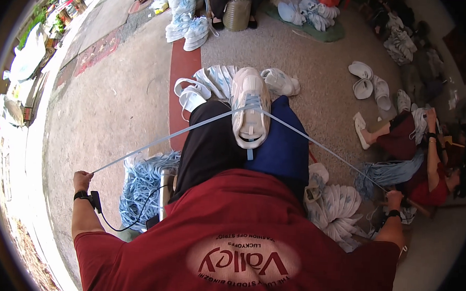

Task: Insert laces into the eyelets of a shoe upper.

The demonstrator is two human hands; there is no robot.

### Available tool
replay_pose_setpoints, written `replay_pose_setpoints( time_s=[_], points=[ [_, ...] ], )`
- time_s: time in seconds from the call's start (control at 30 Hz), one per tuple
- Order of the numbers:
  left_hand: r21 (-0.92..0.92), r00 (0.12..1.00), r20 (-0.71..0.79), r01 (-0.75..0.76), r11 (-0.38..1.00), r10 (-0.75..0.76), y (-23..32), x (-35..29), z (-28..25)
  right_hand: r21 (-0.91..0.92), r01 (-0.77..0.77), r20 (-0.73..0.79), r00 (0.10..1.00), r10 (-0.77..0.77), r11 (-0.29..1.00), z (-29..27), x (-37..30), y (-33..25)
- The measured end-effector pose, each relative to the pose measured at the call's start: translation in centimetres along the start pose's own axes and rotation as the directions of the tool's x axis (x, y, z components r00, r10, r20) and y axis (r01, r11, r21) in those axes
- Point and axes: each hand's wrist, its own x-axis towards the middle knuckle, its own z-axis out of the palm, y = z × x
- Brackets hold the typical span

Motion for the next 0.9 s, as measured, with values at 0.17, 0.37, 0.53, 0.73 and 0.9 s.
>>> replay_pose_setpoints(
  time_s=[0.17,0.37,0.53,0.73,0.9],
  points=[
    [-0.636,0.934,0.303,0.049,0.770,0.191,14.0,-2.7,13.1,-0.142,0.350,0.310,0.904,-0.295,0.926,14.1,3.2,-4.3],
    [-0.760,0.106,0.649,0.079,0.645,0.753,37.6,-17.0,9.9,0.513,-0.088,0.822,0.337,-0.459,0.854,21.6,-3.6,-40.9],
    [-0.825,0.150,0.523,-0.157,0.543,0.839,44.7,-17.4,13.7,0.554,0.495,0.370,0.575,-0.730,0.670,27.4,-2.6,-46.7],
    [-0.895,0.394,0.373,-0.083,0.437,0.840,45.5,-17.5,15.2,0.654,0.526,-0.084,0.765,-0.639,0.544,31.7,-3.2,-46.5],
    [-0.902,0.391,0.354,-0.099,0.421,0.850,45.5,-17.3,15.6,0.543,0.492,-0.010,0.814,-0.580,0.680,31.5,-3.9,-47.3]
  ],
)
